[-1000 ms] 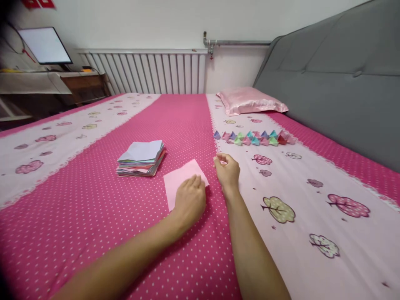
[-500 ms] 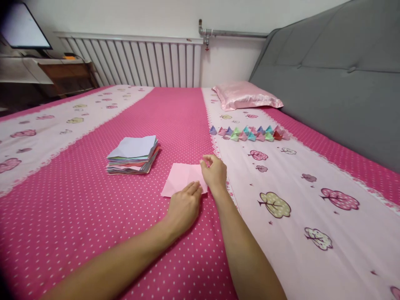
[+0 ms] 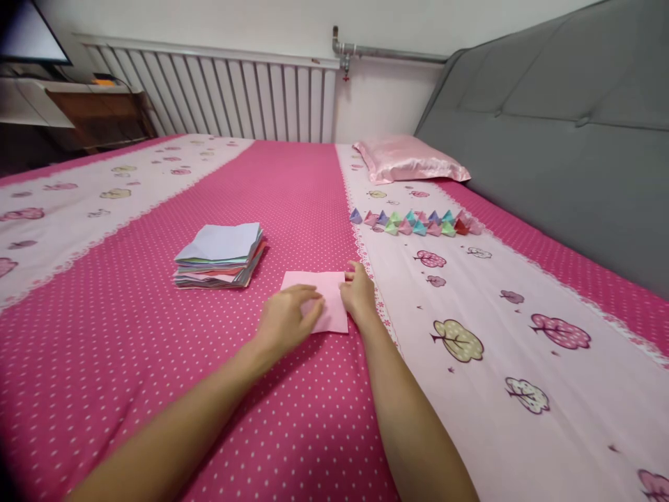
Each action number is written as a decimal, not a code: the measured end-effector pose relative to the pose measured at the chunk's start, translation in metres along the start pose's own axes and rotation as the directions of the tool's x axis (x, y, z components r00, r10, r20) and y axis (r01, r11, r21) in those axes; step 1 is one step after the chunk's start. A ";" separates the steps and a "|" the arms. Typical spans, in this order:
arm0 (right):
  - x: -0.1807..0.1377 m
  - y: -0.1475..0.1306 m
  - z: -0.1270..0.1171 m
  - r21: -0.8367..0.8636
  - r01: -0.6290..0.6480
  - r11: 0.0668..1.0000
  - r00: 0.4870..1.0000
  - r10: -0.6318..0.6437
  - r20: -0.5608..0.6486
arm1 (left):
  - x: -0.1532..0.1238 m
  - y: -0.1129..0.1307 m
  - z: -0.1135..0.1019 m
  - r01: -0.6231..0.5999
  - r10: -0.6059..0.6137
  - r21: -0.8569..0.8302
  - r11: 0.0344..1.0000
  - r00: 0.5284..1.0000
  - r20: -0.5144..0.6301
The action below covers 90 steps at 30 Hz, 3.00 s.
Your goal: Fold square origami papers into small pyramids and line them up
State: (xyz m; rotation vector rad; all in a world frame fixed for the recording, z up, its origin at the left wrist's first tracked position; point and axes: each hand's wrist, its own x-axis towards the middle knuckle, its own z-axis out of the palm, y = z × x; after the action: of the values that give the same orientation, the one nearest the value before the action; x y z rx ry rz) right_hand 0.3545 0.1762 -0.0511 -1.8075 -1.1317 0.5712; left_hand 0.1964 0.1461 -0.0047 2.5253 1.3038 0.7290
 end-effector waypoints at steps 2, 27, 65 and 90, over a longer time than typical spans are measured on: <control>0.002 0.003 0.006 0.064 0.047 0.997 0.999 -0.047 0.000 | 0.008 -0.016 -0.003 0.051 -0.049 0.055 0.997 0.998 -0.045; -0.047 -0.019 0.037 -0.281 0.528 0.801 0.784 -0.332 0.524 | 0.004 -0.056 0.035 -0.219 0.123 0.295 0.930 0.942 0.313; -0.058 -0.021 -0.002 -0.279 0.749 0.601 0.663 -0.685 0.303 | -0.006 -0.032 0.028 -0.228 0.190 0.141 0.963 0.952 0.239; -0.043 -0.002 0.011 -0.455 0.552 0.699 0.812 -0.327 0.483 | -0.002 -0.048 0.028 -0.082 -0.007 0.276 0.958 0.951 0.309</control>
State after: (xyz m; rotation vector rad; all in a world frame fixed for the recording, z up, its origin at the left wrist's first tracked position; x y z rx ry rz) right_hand 0.3252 0.1433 -0.0581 -1.8369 -2.1319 0.2770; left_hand 0.1758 0.1740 -0.0480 2.7493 1.3317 0.1433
